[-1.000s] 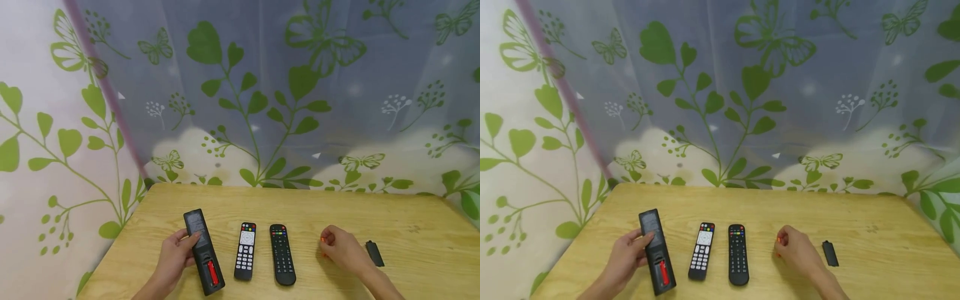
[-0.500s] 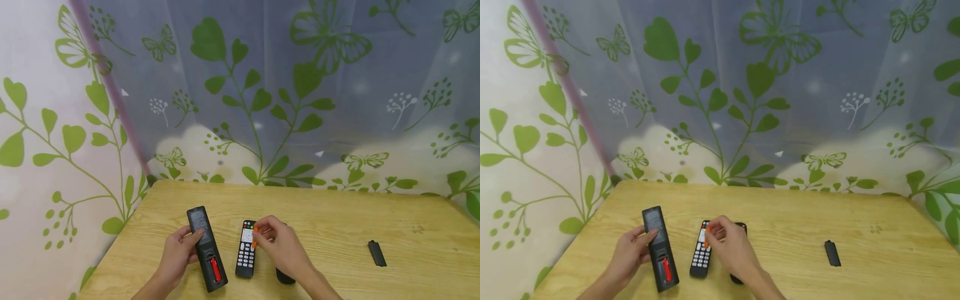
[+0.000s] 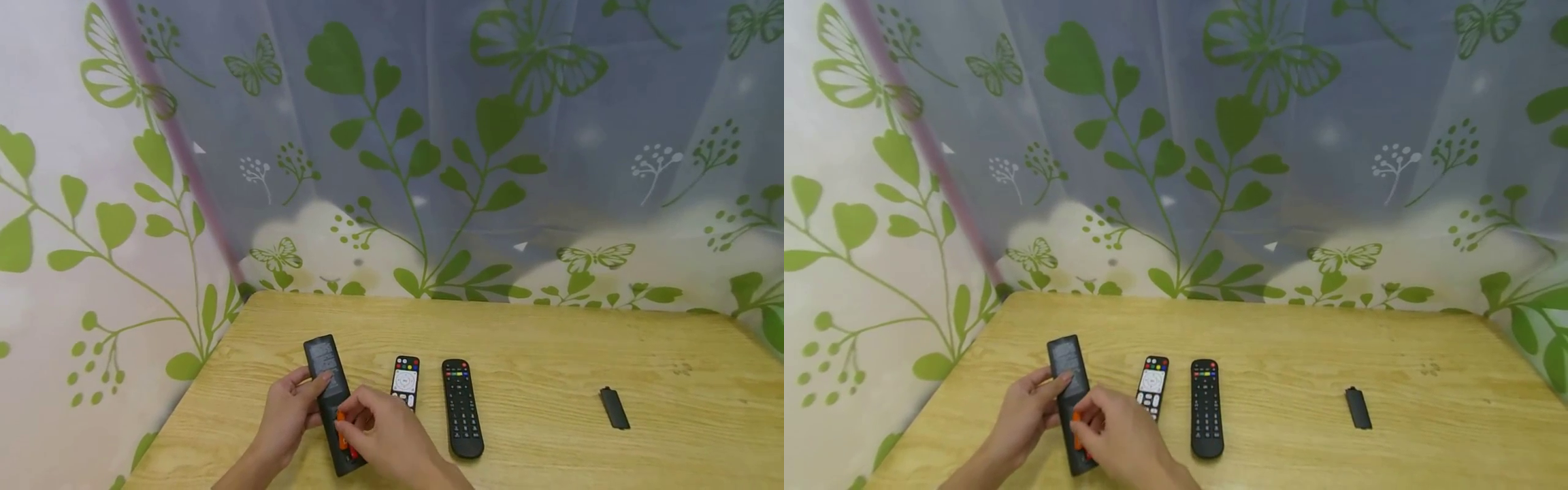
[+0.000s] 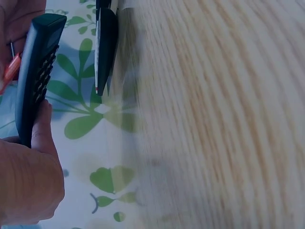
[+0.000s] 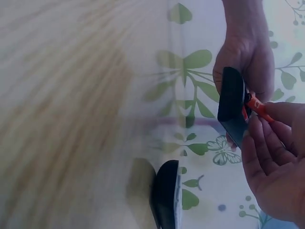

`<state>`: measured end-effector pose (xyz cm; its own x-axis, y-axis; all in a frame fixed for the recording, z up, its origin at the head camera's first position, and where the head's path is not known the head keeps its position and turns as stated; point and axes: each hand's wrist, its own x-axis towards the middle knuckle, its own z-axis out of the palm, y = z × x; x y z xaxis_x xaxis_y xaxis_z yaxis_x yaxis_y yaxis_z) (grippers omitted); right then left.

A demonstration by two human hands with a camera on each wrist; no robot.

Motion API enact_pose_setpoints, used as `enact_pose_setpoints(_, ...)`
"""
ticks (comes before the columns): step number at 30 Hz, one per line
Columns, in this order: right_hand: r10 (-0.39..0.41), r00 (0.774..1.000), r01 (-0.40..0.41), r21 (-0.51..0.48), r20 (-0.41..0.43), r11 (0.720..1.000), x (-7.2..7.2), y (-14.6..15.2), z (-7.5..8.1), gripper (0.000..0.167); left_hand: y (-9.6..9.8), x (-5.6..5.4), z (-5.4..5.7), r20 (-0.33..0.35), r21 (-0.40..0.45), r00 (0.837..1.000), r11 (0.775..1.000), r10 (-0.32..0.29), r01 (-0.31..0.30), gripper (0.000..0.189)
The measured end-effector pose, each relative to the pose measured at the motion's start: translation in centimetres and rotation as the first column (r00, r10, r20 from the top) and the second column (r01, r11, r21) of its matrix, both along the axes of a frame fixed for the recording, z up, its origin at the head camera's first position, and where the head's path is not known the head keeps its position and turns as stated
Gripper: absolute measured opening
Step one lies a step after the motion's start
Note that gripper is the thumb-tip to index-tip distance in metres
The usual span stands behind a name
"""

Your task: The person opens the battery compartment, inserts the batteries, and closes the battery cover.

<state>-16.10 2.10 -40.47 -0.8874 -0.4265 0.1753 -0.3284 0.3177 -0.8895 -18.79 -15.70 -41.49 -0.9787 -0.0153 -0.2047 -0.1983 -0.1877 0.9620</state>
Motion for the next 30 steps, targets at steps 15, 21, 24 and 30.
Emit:
enact_pose_setpoints(15,0.012,0.995,0.002,0.137,-0.1,0.991,0.3,-0.3,-1.4,0.006,-0.2,0.0,-0.4,0.033,-0.011,0.999,1.0,0.015,-0.014,0.035)
enact_pose_setpoints(21,-0.064,0.998,0.066,0.119,-0.022,0.991,0.5,-0.6,-1.9,0.009,-0.1,0.0,-0.9,0.047,-0.012,0.998,0.999,0.036,-0.035,0.039)
enact_pose_setpoints(24,-0.124,0.991,0.12,0.092,0.04,0.988,0.4,-0.9,-2.2,0.015,0.0,0.1,-1.0,0.054,-0.013,0.997,0.999,0.051,-0.05,0.039)
enact_pose_setpoints(30,-0.118,0.968,0.147,-0.119,0.222,0.982,0.0,-1.2,-2.4,0.014,0.3,0.1,-0.8,0.022,-0.009,0.997,0.997,0.072,-0.072,0.039)
